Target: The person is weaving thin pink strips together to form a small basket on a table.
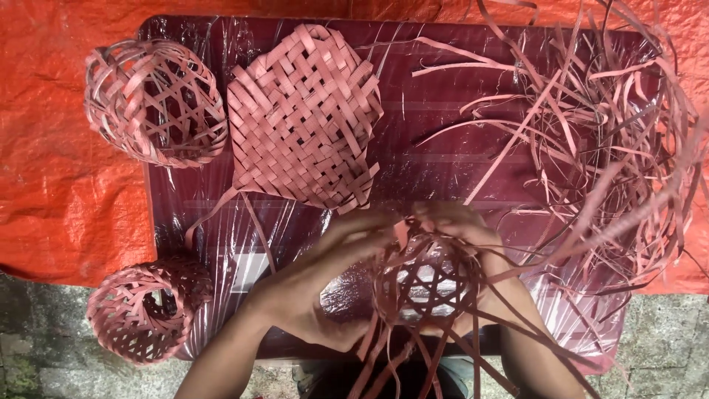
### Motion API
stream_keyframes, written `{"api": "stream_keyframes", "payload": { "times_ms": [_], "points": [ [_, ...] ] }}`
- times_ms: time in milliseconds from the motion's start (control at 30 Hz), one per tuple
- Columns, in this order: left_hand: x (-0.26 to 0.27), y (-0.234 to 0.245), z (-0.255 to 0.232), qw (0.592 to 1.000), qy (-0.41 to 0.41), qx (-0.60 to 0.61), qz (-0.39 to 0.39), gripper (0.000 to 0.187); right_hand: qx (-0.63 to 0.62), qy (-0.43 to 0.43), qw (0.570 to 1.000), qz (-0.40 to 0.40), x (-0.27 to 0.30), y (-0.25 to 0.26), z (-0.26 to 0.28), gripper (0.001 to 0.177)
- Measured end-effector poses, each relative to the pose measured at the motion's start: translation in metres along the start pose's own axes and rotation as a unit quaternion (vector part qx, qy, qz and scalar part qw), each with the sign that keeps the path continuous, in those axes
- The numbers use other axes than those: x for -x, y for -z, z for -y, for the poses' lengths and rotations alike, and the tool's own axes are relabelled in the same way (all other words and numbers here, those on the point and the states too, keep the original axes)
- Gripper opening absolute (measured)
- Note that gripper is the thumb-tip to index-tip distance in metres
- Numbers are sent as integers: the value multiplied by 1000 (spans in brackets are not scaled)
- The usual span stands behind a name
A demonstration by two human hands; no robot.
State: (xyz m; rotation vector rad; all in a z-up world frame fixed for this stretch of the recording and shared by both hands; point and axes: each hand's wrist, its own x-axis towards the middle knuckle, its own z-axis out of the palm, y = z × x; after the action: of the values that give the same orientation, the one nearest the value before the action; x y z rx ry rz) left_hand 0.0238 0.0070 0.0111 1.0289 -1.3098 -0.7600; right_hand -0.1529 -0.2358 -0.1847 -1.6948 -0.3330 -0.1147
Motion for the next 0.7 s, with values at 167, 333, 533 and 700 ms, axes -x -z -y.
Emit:
{"api": "stream_keyframes", "payload": {
  "times_ms": [167, 333, 533, 700],
  "points": [
    [-2, -9, 8, 994, 23, -97, -39, 99, -66, -72, 990, -105, -60, -25, 108, 90],
    [9, -31, 42, 983, 1, -134, -125, 62, -38, -27, 988, -146, -46, -34, 63, 30],
    [24, -32, 43, 982, 92, -121, -109, 73, 106, -20, 985, -132, -54, -36, 65, 35],
    [19, -31, 43, 988, 45, -84, -121, 56, 58, -95, 983, -145, -63, -43, 87, 32]
  ]
}}
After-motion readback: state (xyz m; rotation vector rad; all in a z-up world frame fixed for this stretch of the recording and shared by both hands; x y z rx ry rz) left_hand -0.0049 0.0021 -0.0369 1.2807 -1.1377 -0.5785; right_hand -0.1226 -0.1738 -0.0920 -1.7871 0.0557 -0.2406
